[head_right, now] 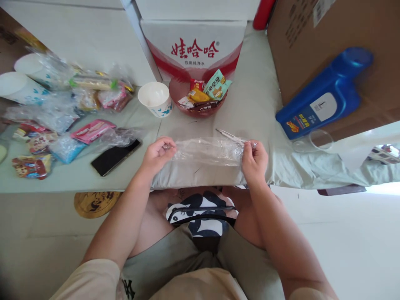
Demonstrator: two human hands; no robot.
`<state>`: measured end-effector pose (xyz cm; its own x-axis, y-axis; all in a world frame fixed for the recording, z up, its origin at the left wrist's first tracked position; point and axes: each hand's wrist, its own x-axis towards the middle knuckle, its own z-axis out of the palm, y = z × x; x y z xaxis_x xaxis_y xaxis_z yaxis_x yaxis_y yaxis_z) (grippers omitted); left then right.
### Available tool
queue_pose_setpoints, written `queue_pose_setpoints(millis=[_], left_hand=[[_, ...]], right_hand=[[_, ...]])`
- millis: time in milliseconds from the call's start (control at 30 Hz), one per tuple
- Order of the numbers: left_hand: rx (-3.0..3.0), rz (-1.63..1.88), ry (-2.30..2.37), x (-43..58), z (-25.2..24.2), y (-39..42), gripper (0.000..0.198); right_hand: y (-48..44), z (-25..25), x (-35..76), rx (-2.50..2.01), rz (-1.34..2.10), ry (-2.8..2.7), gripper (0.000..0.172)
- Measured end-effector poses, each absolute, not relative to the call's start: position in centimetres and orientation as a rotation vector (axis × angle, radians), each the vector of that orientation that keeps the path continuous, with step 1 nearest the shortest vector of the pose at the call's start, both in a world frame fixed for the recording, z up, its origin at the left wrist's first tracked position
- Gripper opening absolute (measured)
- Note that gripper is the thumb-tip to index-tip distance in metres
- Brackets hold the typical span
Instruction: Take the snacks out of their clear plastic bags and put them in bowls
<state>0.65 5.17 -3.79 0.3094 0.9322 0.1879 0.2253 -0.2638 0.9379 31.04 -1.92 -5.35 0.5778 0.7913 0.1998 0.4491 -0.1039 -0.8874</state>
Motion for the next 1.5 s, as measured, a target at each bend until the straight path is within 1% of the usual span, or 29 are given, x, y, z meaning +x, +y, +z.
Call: queue_pose_setpoints(millis=[33, 100, 167, 333, 433, 600, 700, 833, 1033, 1233, 1333, 1433, 1500], left_hand=[[1.745, 1.017, 1.018, 0.5, -4.0, 5.2, 0.025], [1.862, 1.008, 0.981, 0.2, -4.3, 5.3, 0.034], [1.972, 0.997, 0.999, 0.0, -4.4, 5.4, 0.036], [2.021, 1.041, 1.079, 0.1, -4.3, 5.4, 0.018], [1.911, 1.072, 1.079, 0.3, -4.3, 5.5, 0.009], [1.471, 1.186, 1.044, 0.6, -3.7, 5.1, 0.024], [1.203, 1.079, 1.101, 0.9, -2.8, 4.5, 0.023], [1.114, 0.877, 1.264, 1.5, -2.4, 4.1, 0.018], [1.351, 0.808, 1.382, 2.2, -3.5, 4.7, 0.014], [1.649, 0.682, 1.511, 2.1, -3.9, 5.6, 0.019], [1.786, 0.668, 1.545, 2.3, -4.2, 6.0, 0.02], [1.936, 0.747, 1.611, 2.7, -4.8, 6.3, 0.016], [1.999, 0.782, 1.639, 3.0, -5.0, 6.4, 0.013]], right_hand=[[-1.9, -5.3, 31.1, -1.729, 0.4, -1.032, 0.029], [-1.9, -5.2, 31.1, -1.706, 0.392, -1.032, 0.028], [-1.9, -5.1, 31.1, -1.691, 0.377, -1.031, 0.028], [-1.8, -5.2, 31.2, -1.677, 0.365, -1.048, 0.027], [-1.7, -5.3, 31.1, -1.645, 0.374, -1.022, 0.028], [-2.2, -4.7, 30.8, -1.603, 0.494, -0.984, 0.026], [-2.8, -4.4, 30.8, -1.606, 0.587, -0.96, 0.024], [-3.7, -4.3, 31.0, -1.664, 0.656, -0.933, 0.025], [-4.6, -3.3, 30.9, -1.799, 0.773, -0.898, 0.026], [-5.1, -2.2, 31.1, -1.909, 0.788, -0.897, 0.033], [-5.5, -1.9, 31.4, -1.946, 0.827, -0.943, 0.041], [-5.8, -1.8, 31.6, -2.008, 0.927, -1.059, 0.052], [-5.9, -2.0, 31.8, -2.05, 0.935, -1.193, 0.054]])
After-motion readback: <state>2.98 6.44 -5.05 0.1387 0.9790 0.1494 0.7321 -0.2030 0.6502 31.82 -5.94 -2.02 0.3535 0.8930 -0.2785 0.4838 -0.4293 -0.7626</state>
